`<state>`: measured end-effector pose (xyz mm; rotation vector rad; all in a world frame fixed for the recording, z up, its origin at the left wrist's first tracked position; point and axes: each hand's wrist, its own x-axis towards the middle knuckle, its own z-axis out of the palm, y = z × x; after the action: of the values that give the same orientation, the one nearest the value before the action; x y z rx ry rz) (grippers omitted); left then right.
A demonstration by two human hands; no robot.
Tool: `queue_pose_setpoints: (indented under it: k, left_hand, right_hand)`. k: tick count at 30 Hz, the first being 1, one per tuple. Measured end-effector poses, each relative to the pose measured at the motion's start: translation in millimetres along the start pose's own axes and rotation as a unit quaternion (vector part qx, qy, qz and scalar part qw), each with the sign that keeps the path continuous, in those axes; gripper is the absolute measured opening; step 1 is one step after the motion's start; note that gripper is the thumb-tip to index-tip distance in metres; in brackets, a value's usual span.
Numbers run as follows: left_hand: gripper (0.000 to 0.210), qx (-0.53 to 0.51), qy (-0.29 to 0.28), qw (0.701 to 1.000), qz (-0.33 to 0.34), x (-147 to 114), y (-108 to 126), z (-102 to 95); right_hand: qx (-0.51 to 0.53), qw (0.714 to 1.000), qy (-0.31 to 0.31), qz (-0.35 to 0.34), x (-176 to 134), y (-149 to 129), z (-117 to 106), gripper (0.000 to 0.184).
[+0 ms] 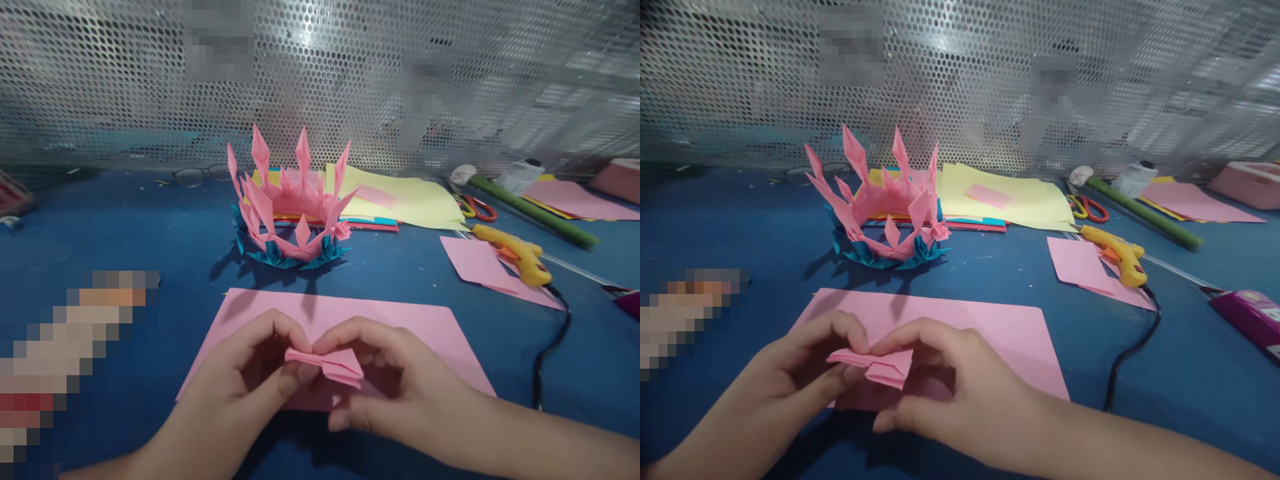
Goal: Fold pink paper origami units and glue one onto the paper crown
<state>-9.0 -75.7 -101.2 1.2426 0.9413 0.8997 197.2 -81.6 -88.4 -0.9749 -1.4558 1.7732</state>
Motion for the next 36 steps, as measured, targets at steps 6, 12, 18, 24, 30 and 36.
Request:
queue_pose_setpoints:
  k: [6, 12, 18, 24, 30, 36]
  left_hand:
    - [0.019, 0.101, -0.018, 0.995, 0.007, -1.4, 3.9, 2.7]
    - [0.025, 0.165, -0.048, 0.985, -0.023, -1.1, 4.5, 0.3]
    - [0.021, 0.212, -0.071, 0.974, -0.038, -6.1, 5.0, 2.2]
    - [0.022, 0.190, -0.043, 0.979, -0.064, -11.7, 5.0, 7.2]
    - [0.025, 0.192, -0.094, 0.975, -0.053, -5.2, 0.6, 1.0]
    - [0.017, 0.130, -0.055, 0.990, -0.015, -0.9, 7.4, 3.3]
  right_hand:
    - [-0.196, 0.980, 0.033, -0.006, -5.9, -2.7, 0.4, 0.031]
    - [-0.252, 0.966, 0.030, -0.042, -5.7, -1.8, 1.3, 0.030]
    - [-0.297, 0.950, -0.014, -0.095, -6.9, -4.0, -1.0, 0.029]
    - [-0.289, 0.950, -0.032, -0.111, -9.3, -3.1, -2.9, 0.028]
    - [-0.268, 0.958, -0.036, -0.094, -6.5, -3.7, -3.1, 0.028]
    - [-0.261, 0.953, -0.051, -0.145, -9.4, -8.6, -7.1, 0.018]
